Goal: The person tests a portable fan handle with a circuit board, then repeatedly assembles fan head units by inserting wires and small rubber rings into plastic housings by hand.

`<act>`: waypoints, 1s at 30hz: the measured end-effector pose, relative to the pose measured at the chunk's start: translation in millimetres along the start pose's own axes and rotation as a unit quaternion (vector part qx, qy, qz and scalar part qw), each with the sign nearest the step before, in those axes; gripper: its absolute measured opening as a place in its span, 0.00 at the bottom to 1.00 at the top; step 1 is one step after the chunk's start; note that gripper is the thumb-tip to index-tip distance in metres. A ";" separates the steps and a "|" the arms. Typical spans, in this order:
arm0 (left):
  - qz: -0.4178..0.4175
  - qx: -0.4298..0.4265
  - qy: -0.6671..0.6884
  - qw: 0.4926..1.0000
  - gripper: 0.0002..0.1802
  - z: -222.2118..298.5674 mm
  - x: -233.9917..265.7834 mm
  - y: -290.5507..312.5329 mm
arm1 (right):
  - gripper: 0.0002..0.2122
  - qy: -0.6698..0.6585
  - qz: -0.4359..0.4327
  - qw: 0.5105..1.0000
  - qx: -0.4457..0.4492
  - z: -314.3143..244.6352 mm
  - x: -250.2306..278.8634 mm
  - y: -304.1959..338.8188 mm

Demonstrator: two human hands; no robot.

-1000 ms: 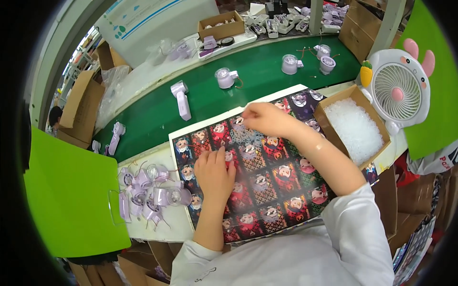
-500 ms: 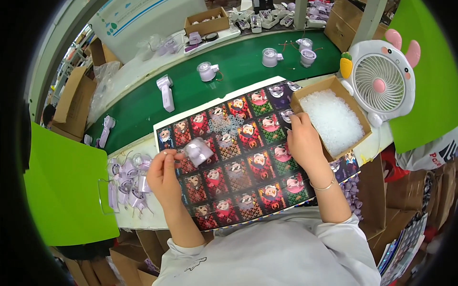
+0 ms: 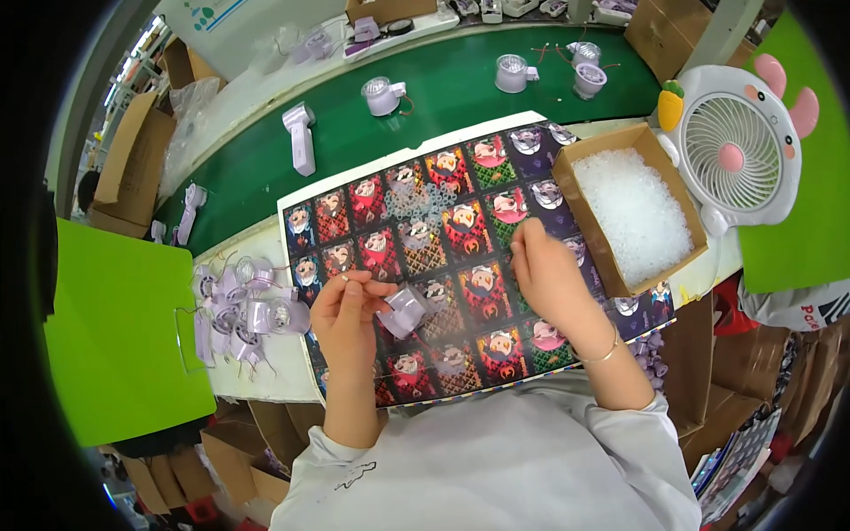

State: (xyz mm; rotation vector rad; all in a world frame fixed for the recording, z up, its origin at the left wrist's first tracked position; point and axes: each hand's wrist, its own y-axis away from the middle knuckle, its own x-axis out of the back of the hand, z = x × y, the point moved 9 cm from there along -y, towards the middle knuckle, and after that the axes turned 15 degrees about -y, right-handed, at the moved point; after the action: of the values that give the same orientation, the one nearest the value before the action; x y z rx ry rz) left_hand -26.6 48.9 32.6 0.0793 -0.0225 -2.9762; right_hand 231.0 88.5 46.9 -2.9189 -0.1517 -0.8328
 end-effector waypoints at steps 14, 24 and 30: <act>-0.026 0.111 0.407 0.906 0.10 -51.7 -16.2 4.6 | 0.11 -0.213 -0.142 0.966 0.017 -50.7 -56.2 29.0; -0.174 -0.200 -0.334 0.905 0.27 -1.0 -36.8 1.2 | 0.06 -0.149 -0.088 0.979 0.110 -54.1 -60.1 26.3; -0.233 -0.144 -0.310 0.910 0.28 -14.0 -59.0 0.1 | 0.02 -0.426 -0.090 0.889 -0.146 4.5 -83.8 23.4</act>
State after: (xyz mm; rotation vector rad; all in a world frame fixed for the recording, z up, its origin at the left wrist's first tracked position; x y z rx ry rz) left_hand 32.3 58.3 21.7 -1.0328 0.4108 -3.2719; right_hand 165.4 60.3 -3.0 -3.3589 -0.3897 0.5293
